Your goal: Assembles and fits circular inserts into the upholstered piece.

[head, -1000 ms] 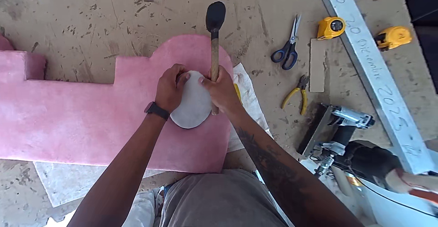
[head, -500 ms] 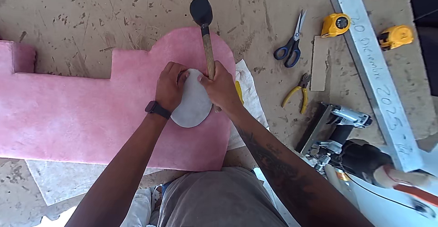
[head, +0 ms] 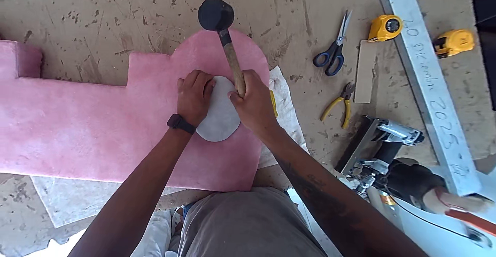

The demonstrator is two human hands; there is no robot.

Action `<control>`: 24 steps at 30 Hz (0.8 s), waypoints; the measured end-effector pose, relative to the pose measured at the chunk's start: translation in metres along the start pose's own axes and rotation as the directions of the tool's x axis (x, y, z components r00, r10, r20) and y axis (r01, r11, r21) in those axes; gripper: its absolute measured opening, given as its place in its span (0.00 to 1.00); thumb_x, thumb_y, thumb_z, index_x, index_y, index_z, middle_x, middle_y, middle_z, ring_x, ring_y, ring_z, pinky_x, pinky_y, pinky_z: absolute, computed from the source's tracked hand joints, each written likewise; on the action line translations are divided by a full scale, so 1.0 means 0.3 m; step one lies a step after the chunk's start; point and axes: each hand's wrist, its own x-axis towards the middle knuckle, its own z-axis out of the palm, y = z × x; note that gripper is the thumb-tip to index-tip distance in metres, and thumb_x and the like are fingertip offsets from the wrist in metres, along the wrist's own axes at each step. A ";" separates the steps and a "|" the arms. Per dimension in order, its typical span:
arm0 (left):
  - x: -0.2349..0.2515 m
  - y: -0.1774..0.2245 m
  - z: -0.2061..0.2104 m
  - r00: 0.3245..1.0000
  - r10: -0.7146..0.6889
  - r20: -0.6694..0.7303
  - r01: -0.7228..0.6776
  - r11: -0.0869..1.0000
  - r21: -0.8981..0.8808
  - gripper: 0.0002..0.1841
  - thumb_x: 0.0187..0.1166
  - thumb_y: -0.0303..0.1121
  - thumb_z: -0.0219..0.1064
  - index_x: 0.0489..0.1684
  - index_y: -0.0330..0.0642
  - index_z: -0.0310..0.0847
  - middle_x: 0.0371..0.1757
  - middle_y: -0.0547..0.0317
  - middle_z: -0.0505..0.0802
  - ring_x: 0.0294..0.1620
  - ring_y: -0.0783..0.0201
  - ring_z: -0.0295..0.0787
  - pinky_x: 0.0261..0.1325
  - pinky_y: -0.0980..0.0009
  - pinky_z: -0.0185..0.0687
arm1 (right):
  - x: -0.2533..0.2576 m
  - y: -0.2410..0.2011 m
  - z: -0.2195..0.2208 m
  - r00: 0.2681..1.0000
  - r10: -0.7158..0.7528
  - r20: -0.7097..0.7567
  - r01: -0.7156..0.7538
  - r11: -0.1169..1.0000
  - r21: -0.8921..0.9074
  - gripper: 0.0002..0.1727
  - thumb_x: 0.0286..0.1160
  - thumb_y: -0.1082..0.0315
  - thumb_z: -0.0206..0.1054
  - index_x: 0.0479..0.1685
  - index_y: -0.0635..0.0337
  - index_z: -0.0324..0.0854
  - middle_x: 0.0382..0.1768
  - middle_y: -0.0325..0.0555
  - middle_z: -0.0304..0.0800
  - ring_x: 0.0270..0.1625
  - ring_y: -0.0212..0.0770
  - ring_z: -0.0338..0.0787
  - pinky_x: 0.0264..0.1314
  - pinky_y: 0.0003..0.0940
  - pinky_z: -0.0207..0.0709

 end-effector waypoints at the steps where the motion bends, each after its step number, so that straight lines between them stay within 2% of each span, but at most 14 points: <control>1: 0.003 -0.001 0.001 1.000 0.007 -0.009 -0.006 0.999 0.031 0.14 0.89 0.46 0.60 0.54 0.53 0.89 0.56 0.63 0.91 0.60 0.60 0.82 0.61 0.56 0.74 | -0.002 0.007 0.006 1.000 0.001 0.004 -0.001 1.000 0.008 0.19 0.71 0.63 0.76 0.59 0.54 0.80 0.57 0.43 0.85 0.52 0.42 0.87 0.52 0.44 0.85; 3: 0.010 -0.003 0.009 1.000 -0.002 -0.015 0.003 0.997 0.074 0.14 0.88 0.48 0.60 0.53 0.56 0.90 0.58 0.63 0.89 0.64 0.57 0.79 0.64 0.55 0.72 | 0.001 0.025 0.017 1.000 0.004 0.020 -0.004 1.000 -0.002 0.18 0.71 0.63 0.75 0.59 0.53 0.81 0.56 0.42 0.86 0.54 0.41 0.88 0.55 0.43 0.85; 5: 0.005 -0.007 0.012 0.999 -0.029 0.019 0.027 0.995 0.091 0.14 0.87 0.47 0.59 0.54 0.56 0.89 0.59 0.57 0.85 0.63 0.54 0.78 0.65 0.54 0.73 | 0.000 0.037 0.027 0.999 0.014 0.043 -0.013 1.000 -0.014 0.18 0.72 0.63 0.74 0.60 0.52 0.82 0.56 0.41 0.87 0.55 0.41 0.88 0.56 0.43 0.84; 8: 0.006 -0.005 0.002 0.995 -0.069 0.070 0.059 0.988 0.140 0.16 0.88 0.47 0.56 0.58 0.57 0.87 0.61 0.59 0.86 0.64 0.55 0.79 0.64 0.55 0.74 | 0.005 0.040 0.024 0.998 0.025 0.054 -0.024 1.000 -0.016 0.14 0.73 0.61 0.73 0.55 0.52 0.82 0.46 0.41 0.88 0.45 0.40 0.88 0.48 0.44 0.84; 11: -0.009 0.013 0.003 0.991 -0.076 0.108 0.053 0.979 0.199 0.17 0.88 0.48 0.53 0.59 0.57 0.87 0.60 0.61 0.87 0.64 0.55 0.79 0.63 0.54 0.73 | 0.006 0.046 0.003 0.992 0.057 0.112 -0.055 0.998 -0.025 0.13 0.76 0.56 0.72 0.52 0.49 0.81 0.36 0.39 0.86 0.37 0.39 0.87 0.38 0.45 0.83; 13: -0.042 0.025 0.005 0.987 -0.078 0.140 0.040 0.965 0.258 0.19 0.86 0.53 0.52 0.59 0.61 0.89 0.61 0.62 0.86 0.68 0.55 0.76 0.65 0.52 0.70 | 0.000 0.053 0.002 0.986 0.065 0.150 -0.063 0.998 -0.020 0.14 0.77 0.53 0.72 0.51 0.49 0.81 0.33 0.40 0.85 0.34 0.41 0.86 0.36 0.46 0.82; 15: -0.058 0.025 0.009 0.986 -0.096 0.136 0.054 0.958 0.283 0.22 0.84 0.58 0.52 0.58 0.64 0.89 0.63 0.63 0.85 0.70 0.56 0.74 0.69 0.50 0.66 | -0.003 0.050 0.006 0.986 0.061 0.155 -0.062 0.998 -0.001 0.14 0.78 0.52 0.72 0.50 0.49 0.81 0.33 0.40 0.84 0.34 0.41 0.86 0.37 0.46 0.82; 17: -0.055 0.023 0.008 0.990 -0.106 0.095 0.078 0.963 0.259 0.21 0.84 0.58 0.53 0.58 0.65 0.89 0.63 0.64 0.85 0.69 0.57 0.75 0.69 0.51 0.66 | -0.006 0.046 0.003 0.987 0.054 0.152 -0.060 0.998 0.036 0.14 0.79 0.52 0.71 0.51 0.49 0.81 0.34 0.39 0.85 0.35 0.39 0.86 0.37 0.45 0.82; 19: -0.092 0.041 -0.033 0.991 -0.096 0.095 0.078 0.982 0.173 0.23 0.82 0.61 0.57 0.67 0.65 0.85 0.70 0.62 0.84 0.75 0.57 0.73 0.74 0.50 0.67 | -0.029 0.061 0.002 0.989 0.039 0.141 -0.055 0.992 0.112 0.14 0.78 0.54 0.72 0.53 0.50 0.81 0.36 0.38 0.88 0.35 0.37 0.88 0.38 0.44 0.84; 20: -0.123 0.056 -0.068 0.989 -0.072 0.130 0.055 0.990 0.127 0.30 0.78 0.65 0.59 0.75 0.64 0.80 0.77 0.61 0.80 0.82 0.56 0.69 0.81 0.47 0.64 | -0.037 0.073 -0.001 0.992 0.035 0.124 -0.052 0.989 0.138 0.14 0.78 0.54 0.72 0.54 0.49 0.82 0.37 0.38 0.89 0.36 0.37 0.88 0.38 0.43 0.85; 22: -0.235 0.080 -0.125 0.972 -0.027 0.232 0.006 0.996 0.092 0.51 0.60 0.79 0.65 0.86 0.59 0.69 0.90 0.57 0.68 0.93 0.53 0.54 0.93 0.39 0.47 | -0.068 0.098 -0.013 0.995 0.048 0.083 -0.060 0.986 0.155 0.17 0.78 0.51 0.72 0.56 0.50 0.82 0.35 0.38 0.88 0.34 0.38 0.87 0.36 0.44 0.84; 23: -0.299 0.078 -0.135 0.963 -0.020 0.269 -0.010 0.994 0.111 0.61 0.50 0.84 0.66 0.90 0.59 0.64 0.94 0.58 0.61 0.96 0.53 0.46 0.95 0.37 0.39 | -0.084 0.107 -0.020 0.997 0.060 0.057 -0.068 0.986 0.151 0.17 0.78 0.51 0.72 0.55 0.50 0.81 0.33 0.38 0.87 0.31 0.38 0.86 0.33 0.44 0.84; 24: -0.359 0.069 -0.135 0.956 -0.023 0.291 -0.019 0.990 0.141 0.66 0.45 0.87 0.66 0.93 0.58 0.59 0.96 0.58 0.56 0.98 0.53 0.40 0.96 0.36 0.34 | -0.104 0.115 -0.025 0.996 0.085 0.041 -0.090 0.985 0.150 0.16 0.78 0.51 0.71 0.54 0.50 0.80 0.31 0.38 0.86 0.29 0.38 0.86 0.30 0.44 0.83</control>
